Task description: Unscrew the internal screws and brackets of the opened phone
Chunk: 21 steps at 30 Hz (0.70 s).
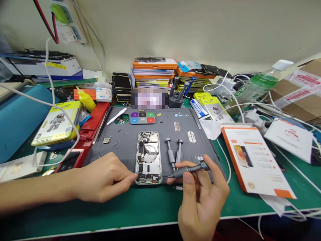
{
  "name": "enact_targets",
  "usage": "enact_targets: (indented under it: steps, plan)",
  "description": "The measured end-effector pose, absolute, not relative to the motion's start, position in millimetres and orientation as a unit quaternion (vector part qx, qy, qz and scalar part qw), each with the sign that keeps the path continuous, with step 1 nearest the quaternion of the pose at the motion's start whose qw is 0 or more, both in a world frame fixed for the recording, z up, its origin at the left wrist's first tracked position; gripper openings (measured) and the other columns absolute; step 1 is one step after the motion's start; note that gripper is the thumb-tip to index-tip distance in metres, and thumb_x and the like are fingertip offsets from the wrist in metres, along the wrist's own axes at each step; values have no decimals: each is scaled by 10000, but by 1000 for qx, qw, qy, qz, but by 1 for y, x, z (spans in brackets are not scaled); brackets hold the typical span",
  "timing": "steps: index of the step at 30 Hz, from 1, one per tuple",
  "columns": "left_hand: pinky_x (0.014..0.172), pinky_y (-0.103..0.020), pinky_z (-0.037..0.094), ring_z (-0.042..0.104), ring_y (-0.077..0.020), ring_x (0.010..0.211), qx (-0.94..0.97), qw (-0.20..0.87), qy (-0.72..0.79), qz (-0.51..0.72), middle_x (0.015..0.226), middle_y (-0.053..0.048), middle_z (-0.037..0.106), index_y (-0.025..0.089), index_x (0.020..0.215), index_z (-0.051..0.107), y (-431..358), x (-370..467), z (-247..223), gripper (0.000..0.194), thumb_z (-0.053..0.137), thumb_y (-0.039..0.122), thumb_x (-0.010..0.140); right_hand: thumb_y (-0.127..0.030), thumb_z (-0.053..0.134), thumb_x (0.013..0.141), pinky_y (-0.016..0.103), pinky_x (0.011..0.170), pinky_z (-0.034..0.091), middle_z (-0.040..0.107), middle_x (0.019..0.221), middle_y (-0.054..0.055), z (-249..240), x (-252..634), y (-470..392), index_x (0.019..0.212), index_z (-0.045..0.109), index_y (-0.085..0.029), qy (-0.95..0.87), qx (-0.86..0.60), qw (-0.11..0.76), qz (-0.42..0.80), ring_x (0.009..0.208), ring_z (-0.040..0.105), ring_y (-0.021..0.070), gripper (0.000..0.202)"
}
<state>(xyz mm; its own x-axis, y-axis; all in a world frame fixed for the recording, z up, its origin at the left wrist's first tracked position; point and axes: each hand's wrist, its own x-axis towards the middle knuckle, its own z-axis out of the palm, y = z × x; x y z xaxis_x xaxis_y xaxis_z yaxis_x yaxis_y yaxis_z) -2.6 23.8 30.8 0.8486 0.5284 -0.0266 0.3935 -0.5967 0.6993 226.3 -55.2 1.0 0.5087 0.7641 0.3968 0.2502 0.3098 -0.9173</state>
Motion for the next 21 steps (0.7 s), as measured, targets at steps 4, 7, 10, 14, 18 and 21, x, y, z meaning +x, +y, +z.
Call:
enact_targets:
  steps: [4,7,10,14,18,21]
  plan:
    - [538,-341,164,175,-123,495,889,365,262,85,548,48,308,190,621,293,24,-2,31,472,408,294,1067,-272,685,1031,283,566,670,770,1023,49,1,226,-55,1450,532,-298,-458,-556,667,192,672,744,159,447]
    - [545,-344,164,180,-122,495,887,369,265,85,548,47,307,190,623,288,24,-2,31,476,407,294,1073,-262,698,1022,275,563,661,770,1017,45,1,226,-55,1450,538,-296,-461,-549,670,191,641,732,146,458]
    - [556,-345,167,186,-119,499,883,375,271,81,555,47,298,189,630,285,25,-2,31,480,403,302,1081,-253,706,1015,267,563,651,768,1023,51,1,226,-55,1456,540,-294,-459,-545,675,191,669,741,152,474]
    - [574,-332,194,242,-110,518,868,396,285,88,589,45,340,190,658,297,26,-1,31,467,381,321,1099,-237,702,1016,272,587,660,761,1053,55,-1,226,-55,1479,524,-303,-467,-543,677,170,721,751,157,500]
    - [586,-316,213,305,-116,536,851,408,315,102,605,51,357,207,715,347,26,-1,34,424,359,351,1114,-218,686,1023,255,598,660,751,1050,48,-3,227,-56,1496,510,-312,-483,-543,669,158,778,758,163,513]
    - [571,-287,234,354,-117,536,830,416,354,110,610,67,415,223,801,432,25,-1,37,336,419,372,1101,-209,681,1023,257,591,661,755,1050,49,-2,227,-56,1498,508,-306,-489,-546,663,153,751,754,158,515]
